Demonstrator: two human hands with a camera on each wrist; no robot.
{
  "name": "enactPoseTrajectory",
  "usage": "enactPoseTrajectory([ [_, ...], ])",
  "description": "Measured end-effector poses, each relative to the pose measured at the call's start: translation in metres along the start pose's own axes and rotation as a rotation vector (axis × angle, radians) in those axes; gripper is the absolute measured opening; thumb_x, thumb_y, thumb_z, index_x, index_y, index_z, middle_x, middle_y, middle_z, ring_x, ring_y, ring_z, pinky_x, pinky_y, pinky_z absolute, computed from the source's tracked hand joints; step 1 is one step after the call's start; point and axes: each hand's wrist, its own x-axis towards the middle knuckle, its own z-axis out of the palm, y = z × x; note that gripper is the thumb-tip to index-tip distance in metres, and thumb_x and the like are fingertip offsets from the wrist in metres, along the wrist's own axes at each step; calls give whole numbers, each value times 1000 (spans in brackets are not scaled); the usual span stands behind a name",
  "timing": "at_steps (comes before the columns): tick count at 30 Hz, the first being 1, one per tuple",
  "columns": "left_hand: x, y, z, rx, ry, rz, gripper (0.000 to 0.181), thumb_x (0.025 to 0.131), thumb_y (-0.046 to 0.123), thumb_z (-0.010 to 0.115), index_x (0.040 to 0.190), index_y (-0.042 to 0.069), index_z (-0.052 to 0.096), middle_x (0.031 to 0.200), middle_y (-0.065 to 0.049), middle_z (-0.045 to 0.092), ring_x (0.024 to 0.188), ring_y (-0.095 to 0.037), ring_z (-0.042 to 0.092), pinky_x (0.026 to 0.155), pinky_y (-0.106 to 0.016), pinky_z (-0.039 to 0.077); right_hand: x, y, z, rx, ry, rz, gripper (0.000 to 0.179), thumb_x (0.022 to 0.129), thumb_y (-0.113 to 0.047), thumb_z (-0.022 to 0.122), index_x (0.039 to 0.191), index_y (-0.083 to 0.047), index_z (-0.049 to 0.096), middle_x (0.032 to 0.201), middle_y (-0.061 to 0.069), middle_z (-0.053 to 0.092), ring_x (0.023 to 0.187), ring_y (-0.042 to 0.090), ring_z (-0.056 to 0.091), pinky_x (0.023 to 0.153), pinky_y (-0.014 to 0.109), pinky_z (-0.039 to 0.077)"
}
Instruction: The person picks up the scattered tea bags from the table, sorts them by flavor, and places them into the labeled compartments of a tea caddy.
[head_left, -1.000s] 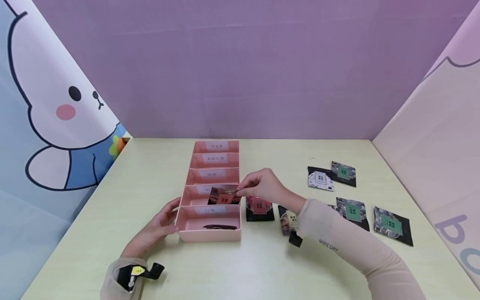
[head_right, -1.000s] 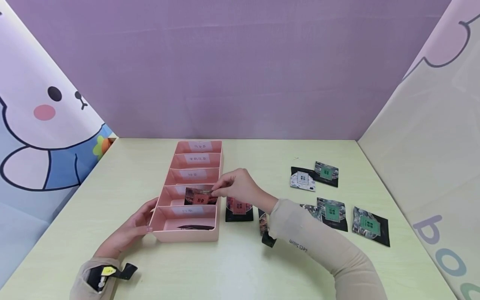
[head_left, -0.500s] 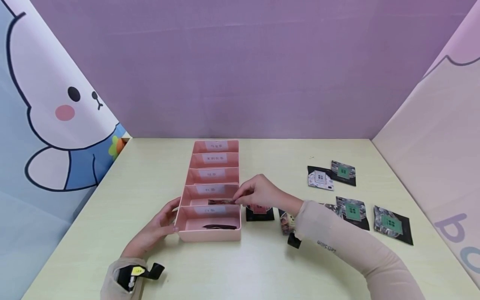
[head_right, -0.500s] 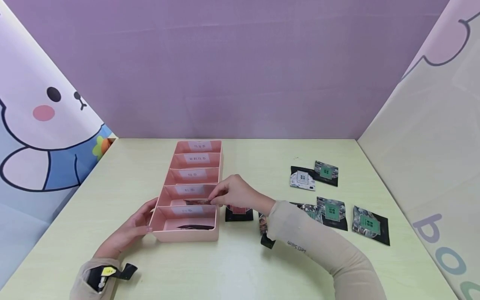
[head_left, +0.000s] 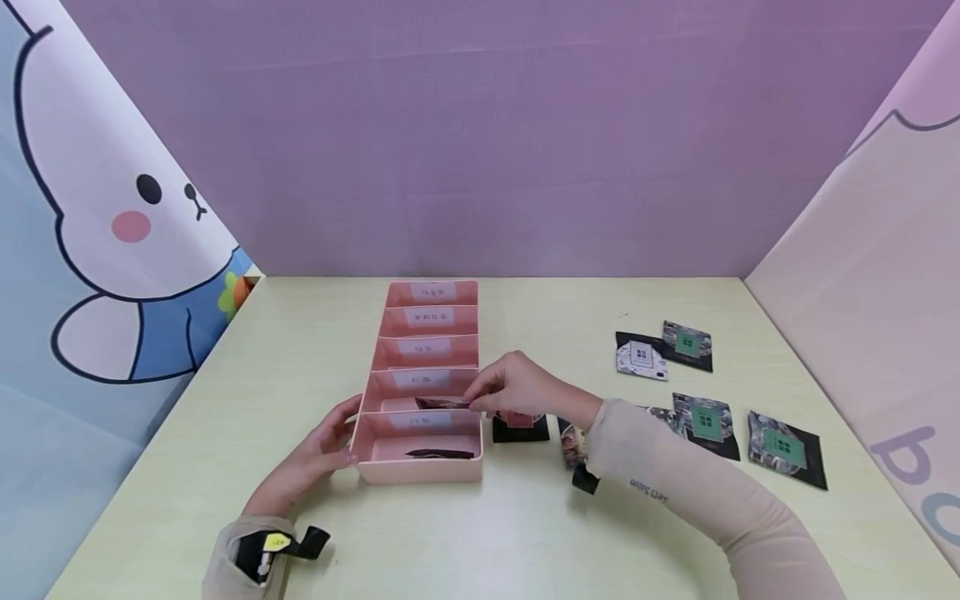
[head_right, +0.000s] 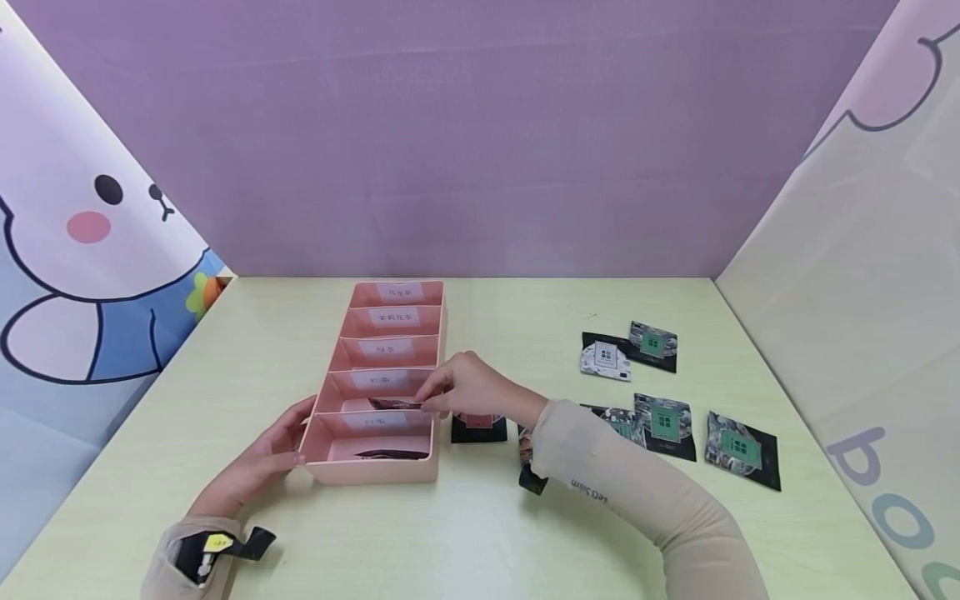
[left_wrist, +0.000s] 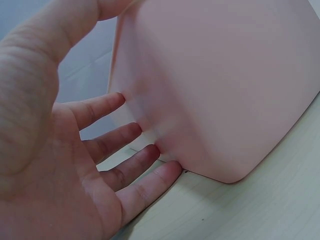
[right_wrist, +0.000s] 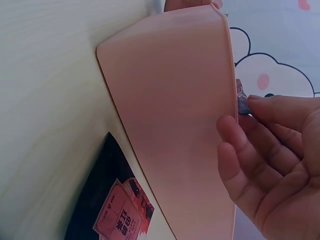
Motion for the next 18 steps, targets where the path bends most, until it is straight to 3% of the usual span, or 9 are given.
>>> enactPoseTrajectory([
  [2,0,-1,0,3,-1,6,77,95,12,61,158,10,18,163,-16,14,145,-41,15,113,-65,17,0,0,-1,3,-6,5,10,89,-3,72,97,-2,78,82,7,74,61,46,62,55,49,56],
  [8,0,0,-1,-5,1,-8,76,95,12,61,158,12,19,164,-13,13,146,-40,14,113,-66,15,-2,0,-2,18,-6,16,12,88,-4,73,99,-4,79,92,2,75,70,42,65,56,27,53],
  [15,0,0,-1,-7,5,-20,75,96,14,60,159,14,19,164,-12,13,147,-40,14,113,-66,17,-4,1,-4,42,-13,12,16,89,-4,72,103,-4,78,99,3,74,74,43,67,61,42,58],
  [18,0,-1,-1,-5,3,-17,75,96,14,60,158,13,19,164,-12,13,147,-40,14,113,-66,18,-6,1,-7,46,-6,11,17,89,-2,71,104,-4,77,101,3,74,78,36,70,66,46,59],
])
